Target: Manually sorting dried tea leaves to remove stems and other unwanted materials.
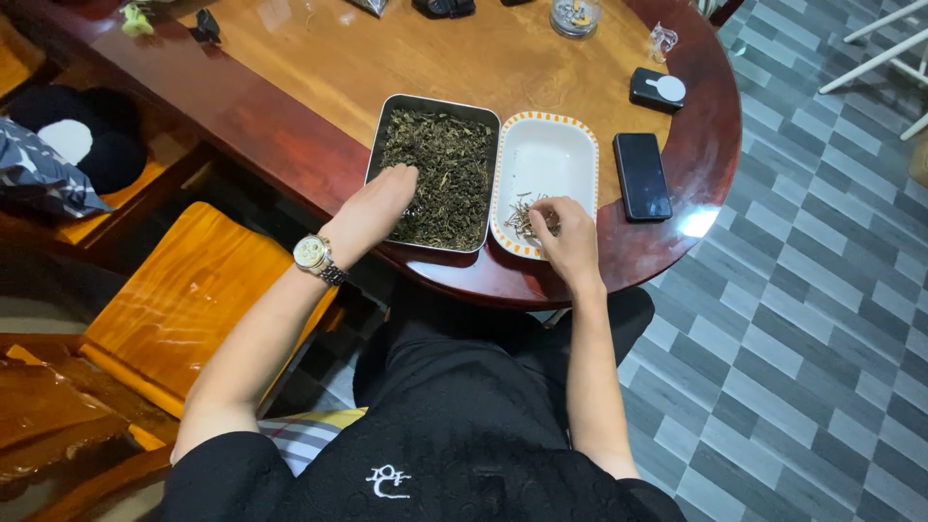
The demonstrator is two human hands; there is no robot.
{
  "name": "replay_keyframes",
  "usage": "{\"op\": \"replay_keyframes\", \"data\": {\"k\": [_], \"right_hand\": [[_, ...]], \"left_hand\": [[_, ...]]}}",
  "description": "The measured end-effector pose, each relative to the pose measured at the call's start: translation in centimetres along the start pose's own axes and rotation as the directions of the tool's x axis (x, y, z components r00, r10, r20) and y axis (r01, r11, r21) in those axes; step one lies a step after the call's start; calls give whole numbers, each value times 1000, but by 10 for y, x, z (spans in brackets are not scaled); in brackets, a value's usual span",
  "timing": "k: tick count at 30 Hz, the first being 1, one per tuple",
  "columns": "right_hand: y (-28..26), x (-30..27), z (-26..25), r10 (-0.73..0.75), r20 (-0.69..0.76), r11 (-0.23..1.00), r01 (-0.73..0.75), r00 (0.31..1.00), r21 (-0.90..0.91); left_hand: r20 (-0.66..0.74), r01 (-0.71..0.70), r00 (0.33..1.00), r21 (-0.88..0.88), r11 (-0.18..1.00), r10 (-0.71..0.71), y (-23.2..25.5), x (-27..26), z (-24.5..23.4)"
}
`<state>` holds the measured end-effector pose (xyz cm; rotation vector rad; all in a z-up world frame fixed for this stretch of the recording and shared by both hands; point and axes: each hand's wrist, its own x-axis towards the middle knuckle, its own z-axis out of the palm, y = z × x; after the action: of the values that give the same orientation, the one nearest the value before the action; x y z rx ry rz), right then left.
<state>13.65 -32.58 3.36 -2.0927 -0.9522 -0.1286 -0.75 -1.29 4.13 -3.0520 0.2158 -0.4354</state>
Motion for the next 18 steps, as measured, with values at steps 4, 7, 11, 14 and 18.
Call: {"op": "replay_keyframes", "data": {"k": [4, 7, 11, 14, 18], "right_hand": [[-12, 7, -2, -15, 8, 1000, 15, 1000, -1], [-19, 15, 6, -50, 24, 998, 49, 998, 45], [-48, 29, 14, -105, 55, 992, 100, 993, 82], [-54, 30, 16, -114, 75, 990, 108, 991, 90], [-41, 24, 12, -58, 49, 992, 52, 997, 119]], "left_hand": [[-71, 11, 997, 184, 983, 2, 16, 13, -6], [-106, -33, 993, 108, 994, 45, 20, 24, 24], [-62, -99, 994, -106, 989, 92, 43, 48, 4], [5, -79, 997, -224, 971, 82, 66, 61, -13], [-122, -126, 987, -204, 971, 102, 95, 79, -13]]}}
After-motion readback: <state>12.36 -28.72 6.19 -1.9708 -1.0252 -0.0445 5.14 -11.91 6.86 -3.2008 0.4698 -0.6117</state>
